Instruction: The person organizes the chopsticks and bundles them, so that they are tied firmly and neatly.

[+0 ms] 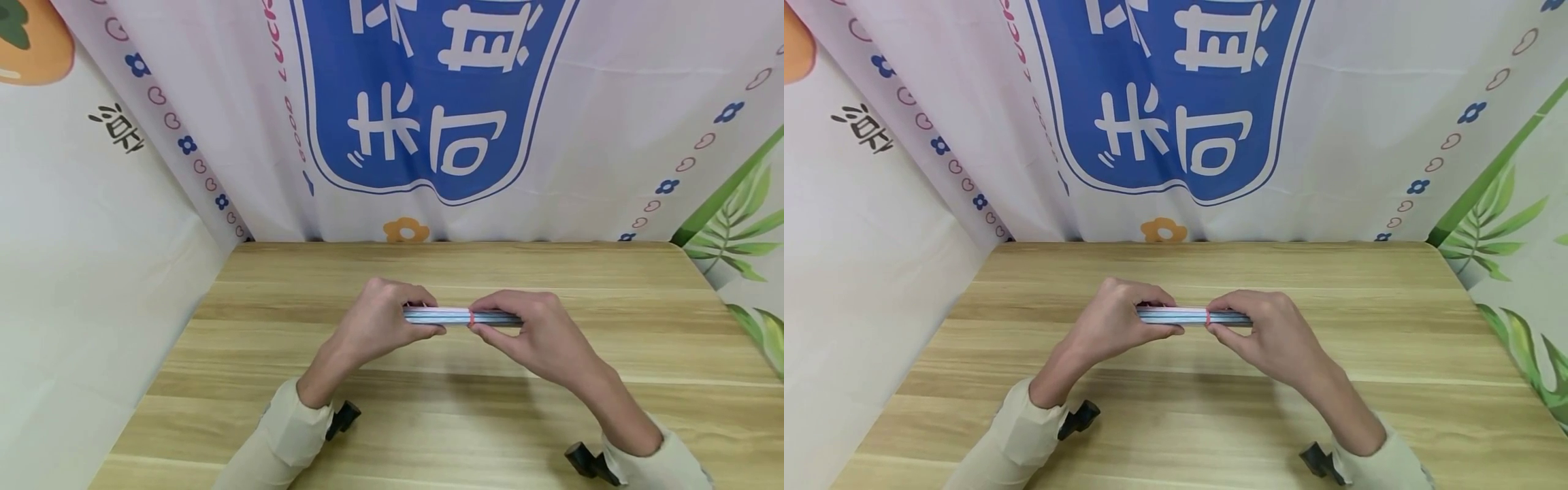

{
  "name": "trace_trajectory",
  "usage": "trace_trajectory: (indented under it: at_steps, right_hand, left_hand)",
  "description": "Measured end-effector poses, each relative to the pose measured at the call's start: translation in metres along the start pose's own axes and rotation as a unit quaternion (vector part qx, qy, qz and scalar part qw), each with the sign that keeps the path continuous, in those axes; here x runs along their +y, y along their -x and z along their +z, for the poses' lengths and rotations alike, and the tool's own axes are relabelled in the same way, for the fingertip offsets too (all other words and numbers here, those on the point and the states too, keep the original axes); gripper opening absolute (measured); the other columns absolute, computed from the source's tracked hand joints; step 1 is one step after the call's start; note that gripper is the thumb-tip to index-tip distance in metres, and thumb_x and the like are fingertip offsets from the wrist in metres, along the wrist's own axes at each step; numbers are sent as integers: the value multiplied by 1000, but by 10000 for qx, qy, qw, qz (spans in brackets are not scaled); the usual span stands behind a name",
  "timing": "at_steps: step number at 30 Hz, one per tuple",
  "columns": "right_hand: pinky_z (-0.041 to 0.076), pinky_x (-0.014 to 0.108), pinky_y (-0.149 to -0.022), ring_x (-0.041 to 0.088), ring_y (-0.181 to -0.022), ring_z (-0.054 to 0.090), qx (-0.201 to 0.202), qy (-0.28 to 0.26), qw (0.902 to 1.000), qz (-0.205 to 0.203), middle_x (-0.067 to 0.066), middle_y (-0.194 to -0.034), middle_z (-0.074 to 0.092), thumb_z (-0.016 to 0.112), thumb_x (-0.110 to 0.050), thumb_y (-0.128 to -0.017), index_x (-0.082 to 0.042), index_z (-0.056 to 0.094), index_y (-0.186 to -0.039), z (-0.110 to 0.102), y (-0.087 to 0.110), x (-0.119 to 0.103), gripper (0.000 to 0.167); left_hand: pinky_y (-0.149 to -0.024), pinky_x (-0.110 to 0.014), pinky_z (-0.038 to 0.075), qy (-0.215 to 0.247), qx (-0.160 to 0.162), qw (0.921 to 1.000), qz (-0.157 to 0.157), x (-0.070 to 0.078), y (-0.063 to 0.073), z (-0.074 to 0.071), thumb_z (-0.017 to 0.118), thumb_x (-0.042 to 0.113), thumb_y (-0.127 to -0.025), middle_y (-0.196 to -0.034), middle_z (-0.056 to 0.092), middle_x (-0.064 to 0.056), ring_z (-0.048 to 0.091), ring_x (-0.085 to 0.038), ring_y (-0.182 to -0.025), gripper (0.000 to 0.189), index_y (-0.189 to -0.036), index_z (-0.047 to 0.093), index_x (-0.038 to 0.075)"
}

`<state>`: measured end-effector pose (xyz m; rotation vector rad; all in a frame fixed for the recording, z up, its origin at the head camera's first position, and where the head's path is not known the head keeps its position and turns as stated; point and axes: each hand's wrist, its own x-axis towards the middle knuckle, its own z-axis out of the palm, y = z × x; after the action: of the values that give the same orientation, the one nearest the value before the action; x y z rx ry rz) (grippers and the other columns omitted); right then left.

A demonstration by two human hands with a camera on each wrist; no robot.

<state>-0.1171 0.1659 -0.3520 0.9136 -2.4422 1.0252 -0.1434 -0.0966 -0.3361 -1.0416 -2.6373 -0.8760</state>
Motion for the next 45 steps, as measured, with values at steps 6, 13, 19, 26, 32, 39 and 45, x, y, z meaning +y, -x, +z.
trace_trajectory:
  at_steps: [6,13,19,26,32,39,45]
  right_hand:
    - [62,25,-71,8,-83,78,152,-97,9998,-61,-4,-99,83,91,-5,-84,-17,84,-106,3,1,-1,26]
    - [62,32,-73,12,-89,78,12,216,9998,11,-4,-104,84,92,-15,-85,-18,85,-114,6,1,-3,31]
    - [64,34,-76,13,-93,79,-101,269,9996,47,-3,-109,83,92,-15,-85,-17,83,-117,1,3,-2,33]
    - [63,29,-73,8,-88,76,-124,469,9986,200,-4,-107,83,95,-15,-82,-19,83,-116,-14,9,5,36]
    - [59,24,-66,4,-82,74,-109,613,9978,242,-1,-103,84,95,-12,-81,-18,84,-111,-25,15,10,33]
    - [49,11,-58,2,-80,73,105,628,9980,40,-3,-98,84,96,-6,-78,-20,85,-107,-24,17,10,34]
    - [54,10,-68,1,-81,73,110,641,9979,10,-4,-98,83,96,-4,-76,-18,85,-107,-25,20,11,36]
  left_hand:
    - [-61,-14,51,-69,69,9999,61,2,1,0,97,21,-80,-83,80,4,63,1,-65,21,-92,82,14]
    - [-63,-14,51,-146,33,9998,159,4,1,1,97,22,-80,-86,81,3,67,-1,-67,22,-94,83,13]
    - [-63,-13,50,-130,2,9999,107,2,2,1,97,21,-80,-86,81,4,65,0,-66,21,-94,83,13]
    - [-64,-15,51,-132,72,9999,-51,-1,6,-4,97,25,-80,-87,82,5,64,2,-67,23,-95,83,14]
    - [-62,-16,51,-39,61,9995,-303,-3,9,-8,99,32,-77,-88,82,3,63,1,-66,30,-96,85,13]
    - [-55,-16,48,8,-147,9991,-391,-4,12,-11,99,42,-74,-87,83,3,59,2,-60,38,-95,86,13]
    - [-56,-15,49,46,-21,9999,-161,-6,13,-9,98,40,-77,-86,82,4,59,4,-61,35,-95,85,13]
